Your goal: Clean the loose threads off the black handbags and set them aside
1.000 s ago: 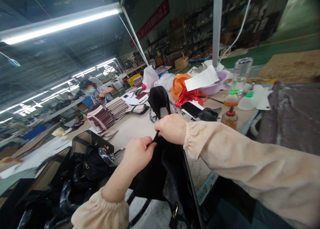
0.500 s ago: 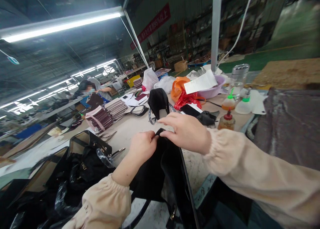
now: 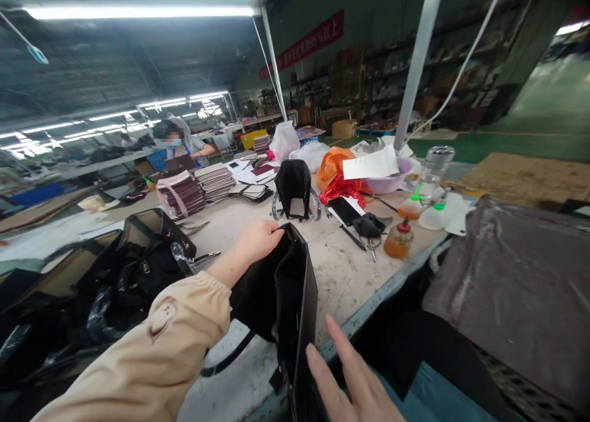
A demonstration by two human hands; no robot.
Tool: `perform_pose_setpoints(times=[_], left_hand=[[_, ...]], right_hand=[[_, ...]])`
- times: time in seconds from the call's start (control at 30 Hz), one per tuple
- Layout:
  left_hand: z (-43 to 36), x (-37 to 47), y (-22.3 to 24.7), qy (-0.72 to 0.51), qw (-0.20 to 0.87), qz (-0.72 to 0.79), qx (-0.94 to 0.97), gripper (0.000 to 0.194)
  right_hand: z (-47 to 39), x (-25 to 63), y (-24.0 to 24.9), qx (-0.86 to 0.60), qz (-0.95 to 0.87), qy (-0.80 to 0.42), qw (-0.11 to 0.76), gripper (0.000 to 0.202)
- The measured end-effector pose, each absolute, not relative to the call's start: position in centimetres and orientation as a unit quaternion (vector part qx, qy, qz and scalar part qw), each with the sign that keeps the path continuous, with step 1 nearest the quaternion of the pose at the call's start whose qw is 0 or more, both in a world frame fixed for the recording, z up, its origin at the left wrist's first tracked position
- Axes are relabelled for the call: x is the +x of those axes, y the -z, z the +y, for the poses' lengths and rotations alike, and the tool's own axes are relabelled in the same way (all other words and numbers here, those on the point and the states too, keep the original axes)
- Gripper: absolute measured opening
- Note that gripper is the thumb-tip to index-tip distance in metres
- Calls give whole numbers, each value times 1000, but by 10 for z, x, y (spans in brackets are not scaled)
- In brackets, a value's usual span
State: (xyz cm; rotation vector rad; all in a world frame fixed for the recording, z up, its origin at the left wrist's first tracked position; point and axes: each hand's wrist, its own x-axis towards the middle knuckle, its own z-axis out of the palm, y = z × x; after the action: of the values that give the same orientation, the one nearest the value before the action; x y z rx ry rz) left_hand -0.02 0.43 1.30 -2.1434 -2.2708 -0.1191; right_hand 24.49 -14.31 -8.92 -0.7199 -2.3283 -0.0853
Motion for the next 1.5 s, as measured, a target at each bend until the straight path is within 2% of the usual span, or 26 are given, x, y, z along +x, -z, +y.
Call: perform_pose_setpoints(times=[0.2,0.3,0.4,0.57,0.6,0.67,0.8,0.97,1.07,1.17,1.27,1.4,1.5], left_hand=[[10,6,-12,51,11,-766,-641,34],[10,7,-13,60,0,-778,-625,32],[3,1,-19,70,-28,-789,-610,29],[-36,-19,-36,97,-119,-795,-587,34],[-48,-21,-37,112,-148,-791,-584,37],[-74,-22,-35,209,-269,-793,-505,40],[-125,-12,-27,317,-383,-756,-426,37],[-152,-5,-29,323,-452,-752,-354,37],[-153,-15,-37,250,-468,-758,-379,45],[-151,-22,-53,121,-431,-777,-444,54],[-142,-13,-70,110,-294,-755,-576,48],[-108,16,-67,164,-26,-689,-706,29],[-77,35,-48,118,67,-612,-779,30]], right_hand=[[-148,227,95,-269,-898,34,346,75],[-149,227,88,-288,-899,-36,327,85],[-136,247,73,-329,-886,-126,302,85],[-63,297,47,-412,-842,-203,284,71],[-45,304,43,-409,-837,-212,296,67],[-10,312,37,-371,-839,-239,319,58],[38,304,33,-296,-859,-328,259,40],[60,272,45,-256,-855,-383,237,36],[60,259,53,-254,-857,-367,257,38],[52,252,57,-241,-850,-369,289,53],[43,250,56,-219,-838,-368,338,66],[38,247,54,-232,-823,-349,383,60],[41,242,57,-242,-815,-359,386,53]])
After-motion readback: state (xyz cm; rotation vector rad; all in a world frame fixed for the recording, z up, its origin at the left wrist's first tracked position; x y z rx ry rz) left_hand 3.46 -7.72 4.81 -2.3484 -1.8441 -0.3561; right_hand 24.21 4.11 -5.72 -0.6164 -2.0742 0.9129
